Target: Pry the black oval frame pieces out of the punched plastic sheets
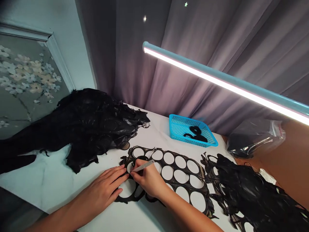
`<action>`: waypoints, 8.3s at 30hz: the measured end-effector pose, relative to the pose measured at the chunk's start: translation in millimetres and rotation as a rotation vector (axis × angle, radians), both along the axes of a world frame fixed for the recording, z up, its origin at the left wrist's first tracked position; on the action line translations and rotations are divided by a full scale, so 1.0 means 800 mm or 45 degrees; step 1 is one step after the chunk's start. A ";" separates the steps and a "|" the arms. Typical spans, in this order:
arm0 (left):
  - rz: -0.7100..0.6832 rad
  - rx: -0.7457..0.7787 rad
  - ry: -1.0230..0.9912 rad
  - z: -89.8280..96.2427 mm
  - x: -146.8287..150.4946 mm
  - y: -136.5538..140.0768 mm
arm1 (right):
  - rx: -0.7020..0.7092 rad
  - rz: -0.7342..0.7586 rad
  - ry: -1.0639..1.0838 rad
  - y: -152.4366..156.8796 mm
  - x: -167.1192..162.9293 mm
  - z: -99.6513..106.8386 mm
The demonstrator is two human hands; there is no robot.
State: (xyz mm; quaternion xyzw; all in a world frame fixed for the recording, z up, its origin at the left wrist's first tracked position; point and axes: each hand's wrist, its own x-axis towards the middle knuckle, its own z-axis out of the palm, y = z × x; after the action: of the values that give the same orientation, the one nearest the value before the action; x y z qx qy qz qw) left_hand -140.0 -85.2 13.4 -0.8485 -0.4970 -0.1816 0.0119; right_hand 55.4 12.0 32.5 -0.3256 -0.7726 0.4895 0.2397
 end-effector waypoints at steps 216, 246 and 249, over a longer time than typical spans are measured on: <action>-0.596 -0.433 -0.790 0.035 0.206 0.234 | -0.069 -0.762 0.395 0.050 0.210 0.052; -0.322 -0.515 -0.443 -0.011 0.200 0.244 | 0.479 -0.979 -0.583 0.219 0.230 0.052; -0.401 -0.704 -0.534 0.003 0.202 0.241 | 0.291 -0.655 -0.161 0.141 0.217 0.039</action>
State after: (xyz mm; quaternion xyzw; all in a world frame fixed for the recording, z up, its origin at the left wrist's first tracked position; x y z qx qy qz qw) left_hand 21.7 108.0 16.1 -0.8300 -0.3824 -0.2101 -0.3475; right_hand 228.9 124.6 64.0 -0.5117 -0.7281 0.3012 0.3426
